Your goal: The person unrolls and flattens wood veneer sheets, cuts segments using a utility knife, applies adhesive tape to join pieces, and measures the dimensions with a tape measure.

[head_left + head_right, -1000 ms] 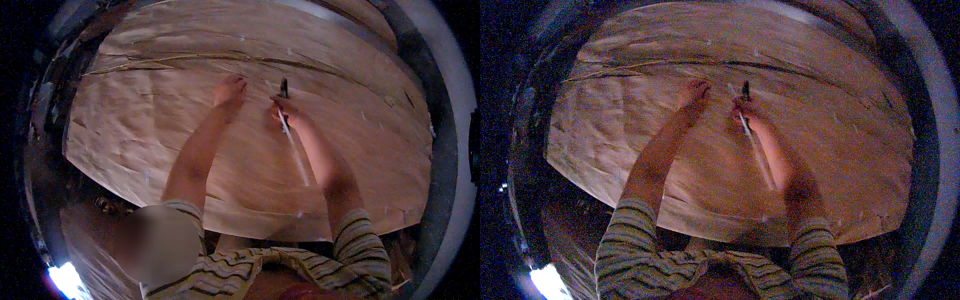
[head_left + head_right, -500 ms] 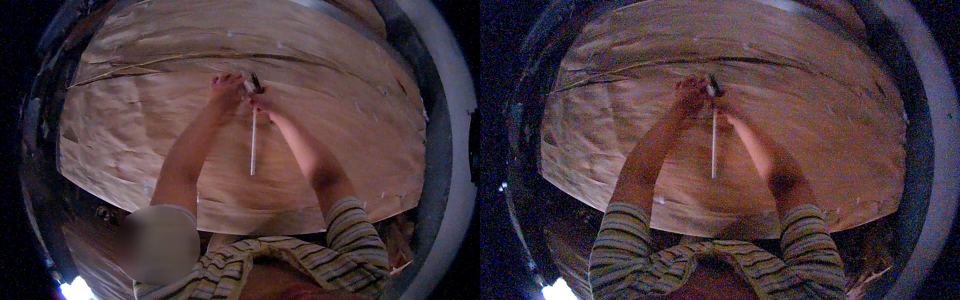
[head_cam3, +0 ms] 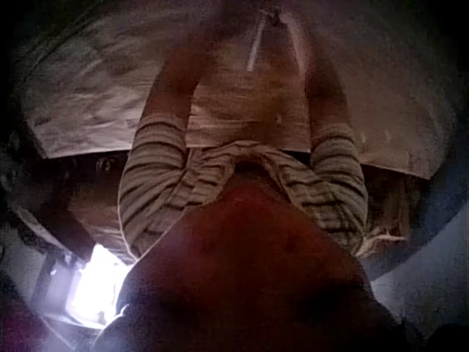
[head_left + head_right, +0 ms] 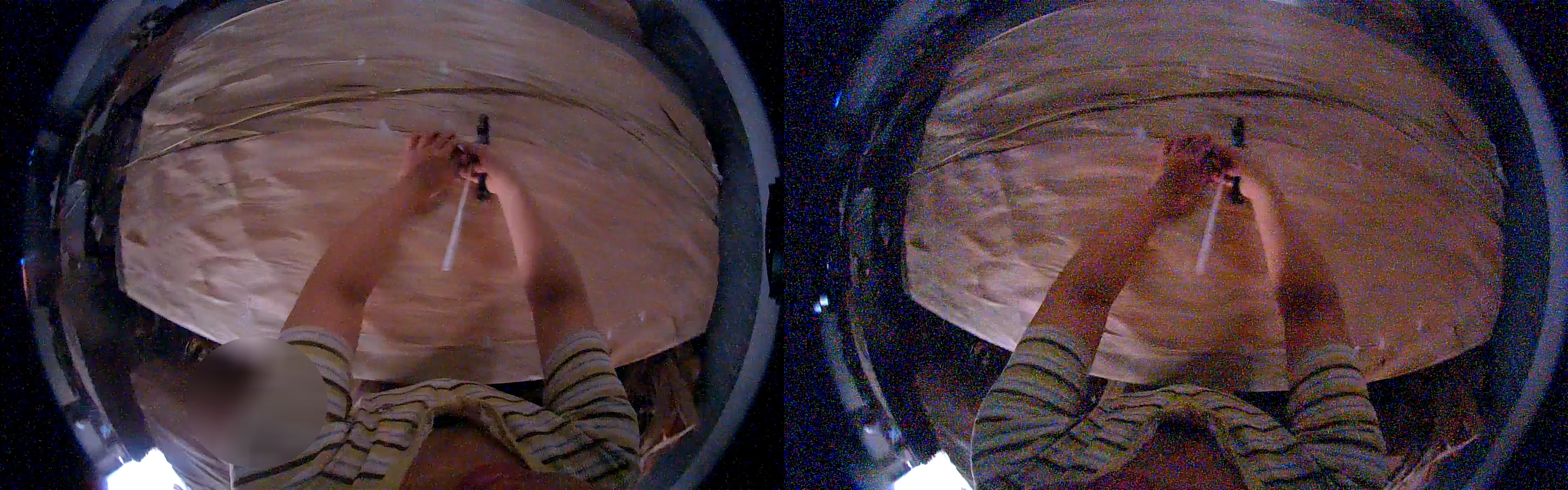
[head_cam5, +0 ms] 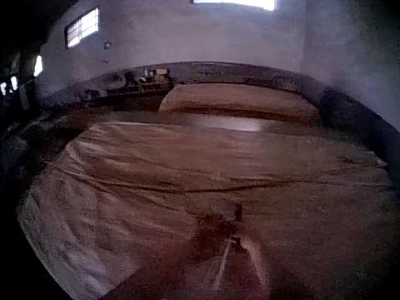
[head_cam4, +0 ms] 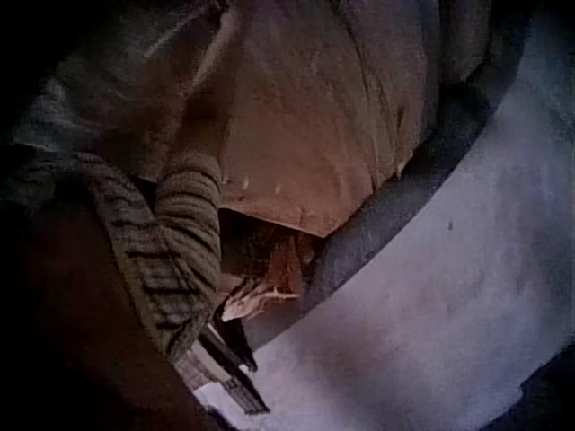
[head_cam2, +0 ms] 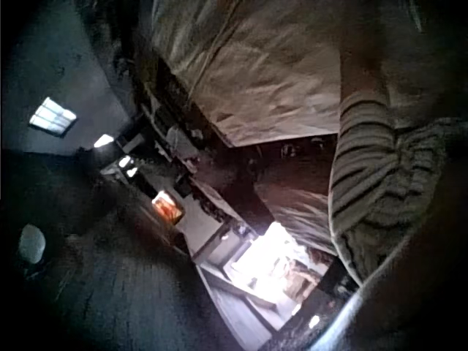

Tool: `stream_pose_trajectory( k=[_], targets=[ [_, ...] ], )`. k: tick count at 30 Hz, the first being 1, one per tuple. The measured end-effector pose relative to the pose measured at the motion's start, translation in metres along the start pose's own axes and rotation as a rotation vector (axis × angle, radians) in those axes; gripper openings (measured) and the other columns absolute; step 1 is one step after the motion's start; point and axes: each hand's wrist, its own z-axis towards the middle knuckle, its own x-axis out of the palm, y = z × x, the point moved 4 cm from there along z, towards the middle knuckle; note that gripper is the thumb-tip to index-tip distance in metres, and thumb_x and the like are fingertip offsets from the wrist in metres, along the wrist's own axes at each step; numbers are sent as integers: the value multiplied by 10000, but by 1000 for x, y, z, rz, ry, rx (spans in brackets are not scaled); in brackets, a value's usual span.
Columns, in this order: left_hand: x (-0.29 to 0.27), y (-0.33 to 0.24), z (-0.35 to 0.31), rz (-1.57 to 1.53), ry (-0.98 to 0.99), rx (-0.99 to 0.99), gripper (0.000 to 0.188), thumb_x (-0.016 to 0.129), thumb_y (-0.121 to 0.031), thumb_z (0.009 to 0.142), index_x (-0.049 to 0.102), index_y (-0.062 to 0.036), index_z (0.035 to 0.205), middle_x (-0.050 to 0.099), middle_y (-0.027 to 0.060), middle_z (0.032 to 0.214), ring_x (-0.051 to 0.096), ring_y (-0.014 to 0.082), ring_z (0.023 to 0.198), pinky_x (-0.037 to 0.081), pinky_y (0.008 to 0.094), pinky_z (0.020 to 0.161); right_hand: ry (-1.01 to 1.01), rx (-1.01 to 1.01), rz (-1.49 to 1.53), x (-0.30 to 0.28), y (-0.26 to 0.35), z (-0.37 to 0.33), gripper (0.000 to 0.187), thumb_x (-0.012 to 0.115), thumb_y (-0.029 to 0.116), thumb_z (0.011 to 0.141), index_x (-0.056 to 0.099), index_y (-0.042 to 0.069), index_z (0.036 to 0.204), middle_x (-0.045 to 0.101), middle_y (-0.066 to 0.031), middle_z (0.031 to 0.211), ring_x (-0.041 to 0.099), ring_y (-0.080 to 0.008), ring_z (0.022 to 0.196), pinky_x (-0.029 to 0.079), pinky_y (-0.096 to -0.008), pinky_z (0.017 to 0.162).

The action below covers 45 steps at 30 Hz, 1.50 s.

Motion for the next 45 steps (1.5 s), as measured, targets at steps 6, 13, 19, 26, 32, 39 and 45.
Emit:
stream_pose_trajectory(
  k=[6, 13, 19, 26, 32, 39, 45],
  targets=[
    [11, 6, -2, -111, 90, -62, 388, 519, -298, 714, 510, -162, 1076, 425, 35, 1186, 355, 229, 1122, 250, 459, 919, -263, -71, -690, -31, 26, 8, 135, 548, 164, 760, 525, 48, 825, 499, -32, 624, 478, -119, 529, 380, -237, 466],
    [9, 78, -59, -363, -340, 56, 365, 487, -281, 747, 476, -187, 1100, 402, 61, 1199, 336, 239, 1134, 236, 445, 949, -42, -357, -465, 73, 58, -40, 240, 534, 132, 754, 494, 32, 968, 532, -46, 781, 532, -142, 699, 468, -311, 595],
    [-37, 300, -157, 57, -110, -233, 440, 435, -311, 797, 366, -143, 1197, 299, 63, 1281, 283, 246, 1183, 222, 434, 968, 26, -5, -357, 183, -20, -24, 236, 584, 187, 764, 488, 46, 927, 527, -35, 752, 536, -150, 703, 472, -317, 586],
    [-55, 362, -176, -29, 85, -324, 474, 365, -304, 831, 323, -63, 1238, 290, 90, 1300, 235, 251, 1220, 184, 427, 994, -105, -12, -51, 287, -115, 95, 188, 626, 195, 735, 512, 79, 831, 540, -33, 702, 552, -151, 658, 490, -350, 579],
    [-32, 387, -188, -114, 146, -317, 455, 377, -273, 826, 368, 1, 1188, 338, 129, 1260, 278, 260, 1191, 214, 377, 990, -78, 28, -411, 349, -117, 144, 160, 614, 210, 731, 540, 77, 685, 525, -39, 557, 531, -148, 500, 452, -304, 472],
    [-34, 366, -171, -52, -70, -175, 375, 377, -246, 822, 450, -40, 1126, 399, 91, 1211, 339, 242, 1141, 258, 392, 949, -404, 152, -1323, 325, -106, 202, 276, 659, 283, 648, 535, 54, 555, 528, -55, 508, 506, -161, 411, 374, -283, 375],
    [-38, 359, -163, 23, 111, -22, 383, 433, -276, 771, 458, -210, 1148, 401, 1, 1226, 335, 233, 1142, 276, 445, 896, -353, 99, -1011, 333, -96, 169, 228, 607, 261, 683, 564, 44, 628, 557, -77, 543, 542, -196, 469, 410, -316, 438]
  ],
)
